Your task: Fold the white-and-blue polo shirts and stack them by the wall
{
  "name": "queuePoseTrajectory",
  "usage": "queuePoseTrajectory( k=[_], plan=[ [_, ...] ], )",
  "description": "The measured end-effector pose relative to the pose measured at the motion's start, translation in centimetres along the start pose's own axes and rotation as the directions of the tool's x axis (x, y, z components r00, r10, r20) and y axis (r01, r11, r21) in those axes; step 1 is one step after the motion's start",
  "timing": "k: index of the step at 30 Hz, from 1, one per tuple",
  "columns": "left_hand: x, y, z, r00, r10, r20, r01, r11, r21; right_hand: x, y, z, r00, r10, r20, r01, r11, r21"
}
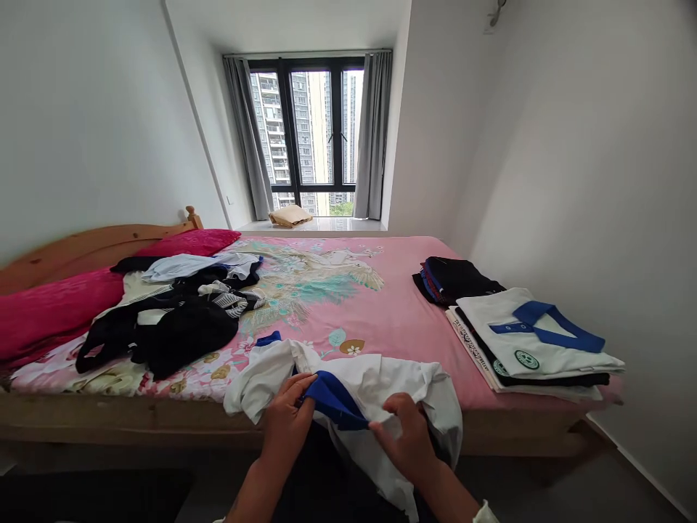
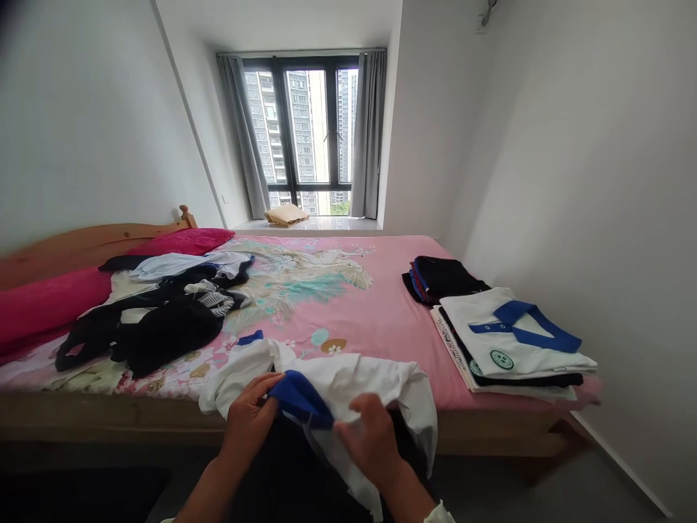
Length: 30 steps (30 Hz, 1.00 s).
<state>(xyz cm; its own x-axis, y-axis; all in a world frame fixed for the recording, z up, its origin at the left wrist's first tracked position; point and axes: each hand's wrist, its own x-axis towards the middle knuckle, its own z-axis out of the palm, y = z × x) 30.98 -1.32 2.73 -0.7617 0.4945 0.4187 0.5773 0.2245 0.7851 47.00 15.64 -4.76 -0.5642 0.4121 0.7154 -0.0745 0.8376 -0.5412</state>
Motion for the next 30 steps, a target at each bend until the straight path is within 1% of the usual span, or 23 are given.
queuePoseTrajectory(
  k=[1, 3, 4, 6, 7, 8, 10, 11, 12, 13, 14, 15, 16, 17, 18, 20, 21, 22, 24, 26, 28, 29, 30],
  plan=[
    [0.0, 0.3, 0.0, 1.000, 0.006, -0.001, -0.006, 1.000, 0.012, -0.7, -0.4, 0.3, 0.999, -0.003, 0.032, 0.003, 1.000, -0.013],
    [0.1, 0.7, 0.1, 1.000, 0.015, 0.011, -0.016, 0.999, 0.035, -1.7, -1.1, 1.2, 0.995, 0.052, 0.090, -0.051, 0.998, -0.021],
    [0.1, 0.7, 0.2, 1.000, 0.016, 0.020, -0.017, 0.999, 0.042, -2.0, -1.3, 1.8, 0.990, 0.094, 0.107, -0.094, 0.996, -0.001],
    [0.2, 0.6, 0.1, 0.999, 0.007, 0.042, -0.009, 0.999, 0.052, -1.9, -1.6, 2.5, 0.971, 0.208, 0.119, -0.221, 0.968, 0.115],
    [0.3, 0.3, -0.1, 0.998, -0.004, 0.059, 0.000, 0.998, 0.055, -1.5, -1.7, 2.6, 0.949, 0.290, 0.125, -0.311, 0.929, 0.201],
    [0.4, -0.1, -0.3, 0.996, -0.018, 0.083, 0.013, 0.998, 0.057, -0.9, -1.8, 2.4, 0.912, 0.385, 0.141, -0.410, 0.864, 0.292],
    [0.6, -0.9, -0.8, 0.982, -0.051, 0.184, 0.043, 0.998, 0.045, 0.8, -1.7, 1.5, 0.805, 0.556, 0.206, -0.585, 0.687, 0.432],
    [0.6, -1.2, -1.1, 0.961, -0.068, 0.267, 0.063, 0.998, 0.027, 1.8, -1.6, 0.9, 0.751, 0.611, 0.250, -0.645, 0.600, 0.474],
    [0.6, -1.5, -1.3, 0.927, -0.081, 0.367, 0.089, 0.996, -0.005, 2.8, -1.5, 0.2, 0.709, 0.641, 0.294, -0.685, 0.527, 0.503],
    [0.5, -1.6, -1.5, 0.878, -0.087, 0.471, 0.127, 0.990, -0.054, 3.8, -1.3, -0.4, 0.677, 0.654, 0.338, -0.713, 0.468, 0.522],
    [0.4, -1.6, -1.6, 0.817, -0.091, 0.570, 0.188, 0.975, -0.114, 4.6, -1.0, -0.8, 0.650, 0.659, 0.378, -0.736, 0.421, 0.530],
    [0.3, -1.6, -1.6, 0.756, -0.094, 0.648, 0.267, 0.948, -0.174, 5.3, -0.7, -1.1, 0.629, 0.662, 0.407, -0.753, 0.390, 0.530],
    [0.3, -1.5, -1.6, 0.708, -0.098, 0.700, 0.351, 0.909, -0.227, 5.7, -0.2, -1.3, 0.615, 0.666, 0.423, -0.765, 0.372, 0.526],
    [0.2, -1.5, -1.5, 0.681, -0.109, 0.724, 0.428, 0.861, -0.274, 6.0, 0.2, -1.3, 0.607, 0.669, 0.429, -0.773, 0.371, 0.514],
    [0.1, -1.5, -1.4, 0.677, -0.131, 0.725, 0.495, 0.809, -0.316, 6.1, 0.8, -1.2, 0.605, 0.674, 0.423, -0.777, 0.386, 0.497],
    [0.1, -1.7, -0.8, 0.702, -0.186, 0.687, 0.583, 0.704, -0.405, 5.8, 1.9, -0.7, 0.618, 0.680, 0.395, -0.778, 0.454, 0.435],
    [0.2, -1.9, -0.5, 0.717, -0.209, 0.665, 0.609, 0.652, -0.451, 5.6, 2.3, -0.4, 0.637, 0.674, 0.375, -0.768, 0.508, 0.391],
    [0.2, -2.1, -0.1, 0.724, -0.232, 0.649, 0.633, 0.598, -0.492, 5.3, 2.6, -0.2, 0.666, 0.660, 0.347, -0.745, 0.575, 0.337],
    [0.4, -2.2, 0.6, 0.731, -0.279, 0.623, 0.660, 0.520, -0.542, 4.8, 2.4, -0.2, 0.757, 0.603, 0.253, -0.651, 0.731, 0.207],
    [0.6, -2.1, 1.1, 0.733, -0.318, 0.602, 0.667, 0.510, -0.543, 4.6, 1.3, -0.4, 0.868, 0.474, 0.150, -0.489, 0.868, 0.088],
    [0.7, -1.5, 1.6, 0.731, -0.333, 0.596, 0.666, 0.539, -0.516, 4.6, -0.4, -0.8, 0.955, 0.275, 0.110, -0.278, 0.960, 0.015],
    [0.7, -1.2, 1.7, 0.730, -0.331, 0.598, 0.663, 0.555, -0.503, 4.7, -1.4, -0.9, 0.978, 0.166, 0.127, -0.167, 0.986, -0.005],
    [0.8, -0.8, 1.9, 0.732, -0.327, 0.598, 0.658, 0.567, -0.495, 4.7, -2.2, -0.9, 0.984, 0.069, 0.164, -0.067, 0.998, -0.018]
  ],
)
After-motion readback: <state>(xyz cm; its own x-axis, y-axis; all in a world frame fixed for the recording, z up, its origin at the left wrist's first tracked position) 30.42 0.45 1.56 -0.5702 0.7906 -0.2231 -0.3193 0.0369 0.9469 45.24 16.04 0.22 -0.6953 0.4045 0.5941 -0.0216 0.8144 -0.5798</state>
